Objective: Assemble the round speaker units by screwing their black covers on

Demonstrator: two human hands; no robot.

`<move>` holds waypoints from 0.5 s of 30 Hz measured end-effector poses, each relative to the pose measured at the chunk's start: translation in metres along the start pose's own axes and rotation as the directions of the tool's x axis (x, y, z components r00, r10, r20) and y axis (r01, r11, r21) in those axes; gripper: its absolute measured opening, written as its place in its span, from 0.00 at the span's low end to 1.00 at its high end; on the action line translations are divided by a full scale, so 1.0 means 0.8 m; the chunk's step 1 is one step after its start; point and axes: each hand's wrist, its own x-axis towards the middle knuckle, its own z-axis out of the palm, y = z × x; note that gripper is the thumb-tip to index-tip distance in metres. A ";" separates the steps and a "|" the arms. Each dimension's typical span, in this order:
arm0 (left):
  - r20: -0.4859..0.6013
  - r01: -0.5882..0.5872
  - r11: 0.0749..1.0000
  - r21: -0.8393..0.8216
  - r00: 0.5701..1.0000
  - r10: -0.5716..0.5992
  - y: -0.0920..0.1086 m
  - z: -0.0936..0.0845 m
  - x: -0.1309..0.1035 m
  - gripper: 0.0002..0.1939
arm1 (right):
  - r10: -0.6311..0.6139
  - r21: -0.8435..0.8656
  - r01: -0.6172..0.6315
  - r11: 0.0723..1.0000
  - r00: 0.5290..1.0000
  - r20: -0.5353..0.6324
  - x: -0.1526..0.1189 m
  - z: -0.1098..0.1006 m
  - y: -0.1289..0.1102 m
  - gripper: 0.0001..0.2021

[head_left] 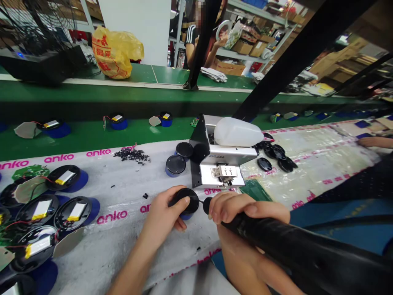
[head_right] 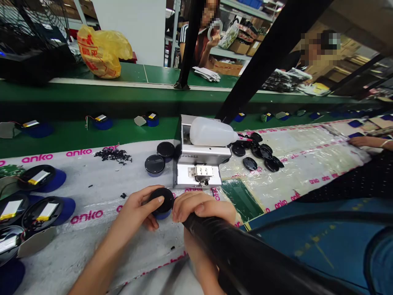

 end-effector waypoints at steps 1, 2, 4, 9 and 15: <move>0.002 -0.015 1.000 0.008 1.000 0.015 -0.003 0.000 -0.002 0.18 | 0.018 0.011 -0.018 1.000 1.000 0.009 0.000 -0.002 0.003 0.17; 0.005 -0.034 0.999 0.021 0.999 0.034 -0.006 0.000 -0.003 0.18 | 0.036 0.016 -0.036 0.999 0.999 0.006 0.000 -0.003 0.005 0.18; 0.007 -0.070 0.996 0.047 0.998 0.070 -0.010 0.001 -0.007 0.18 | 0.069 0.027 -0.069 0.997 0.998 0.012 0.000 -0.003 0.009 0.20; 0.000 -0.062 0.998 0.003 0.998 0.062 -0.017 0.001 -0.013 0.19 | 0.140 0.037 -0.141 0.989 0.990 0.030 0.003 0.002 0.008 0.28; 0.009 -0.056 0.998 -0.018 0.998 0.056 -0.016 0.003 -0.014 0.18 | 0.253 -0.065 -0.248 0.966 0.965 0.068 0.003 0.003 -0.003 0.24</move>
